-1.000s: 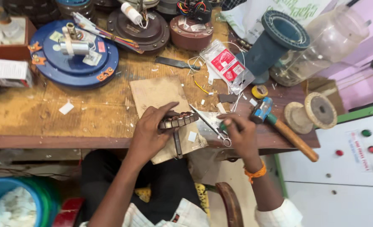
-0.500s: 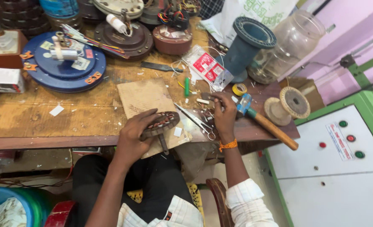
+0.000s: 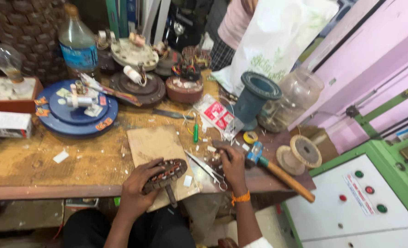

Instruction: The person assembles a motor stator by cutting small white insulating pieces with scissors and inserting them into slots between copper windings. They use a screwdriver to adjust the components and repeatedly place the insulators into the stator.

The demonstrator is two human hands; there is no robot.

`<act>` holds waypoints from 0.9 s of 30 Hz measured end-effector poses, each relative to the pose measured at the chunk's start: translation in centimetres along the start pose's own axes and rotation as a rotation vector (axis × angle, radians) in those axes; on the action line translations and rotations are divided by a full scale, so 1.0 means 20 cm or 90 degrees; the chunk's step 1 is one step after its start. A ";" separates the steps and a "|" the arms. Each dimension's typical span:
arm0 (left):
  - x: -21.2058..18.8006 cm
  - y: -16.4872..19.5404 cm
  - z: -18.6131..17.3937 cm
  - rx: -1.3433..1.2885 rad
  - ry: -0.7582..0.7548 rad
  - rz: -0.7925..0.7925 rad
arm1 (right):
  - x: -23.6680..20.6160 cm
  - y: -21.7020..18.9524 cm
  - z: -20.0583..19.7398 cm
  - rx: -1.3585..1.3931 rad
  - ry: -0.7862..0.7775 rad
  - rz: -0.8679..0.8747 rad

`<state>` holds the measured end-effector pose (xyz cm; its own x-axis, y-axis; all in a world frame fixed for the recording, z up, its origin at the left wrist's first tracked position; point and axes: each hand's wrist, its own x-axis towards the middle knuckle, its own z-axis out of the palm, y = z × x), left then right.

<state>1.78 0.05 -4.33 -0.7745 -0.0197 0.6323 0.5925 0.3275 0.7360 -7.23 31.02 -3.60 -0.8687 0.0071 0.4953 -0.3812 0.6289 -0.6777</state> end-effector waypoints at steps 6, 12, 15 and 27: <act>0.00 -0.02 0.01 0.003 0.005 0.001 | 0.00 -0.02 0.00 0.030 -0.002 -0.001; -0.01 -0.03 0.02 0.000 0.008 -0.009 | -0.01 -0.04 0.00 -0.002 -0.028 0.042; -0.01 -0.02 0.03 -0.009 0.011 -0.009 | -0.02 -0.04 0.00 0.035 -0.049 0.062; -0.01 -0.01 0.03 -0.011 0.002 -0.053 | -0.02 -0.06 -0.01 0.035 -0.074 0.079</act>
<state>1.69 0.53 -4.85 -0.8202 -0.0489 0.5699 0.5305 0.3078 0.7899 -6.35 30.37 -2.84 -0.9398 -0.0092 0.3417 -0.2821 0.5855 -0.7600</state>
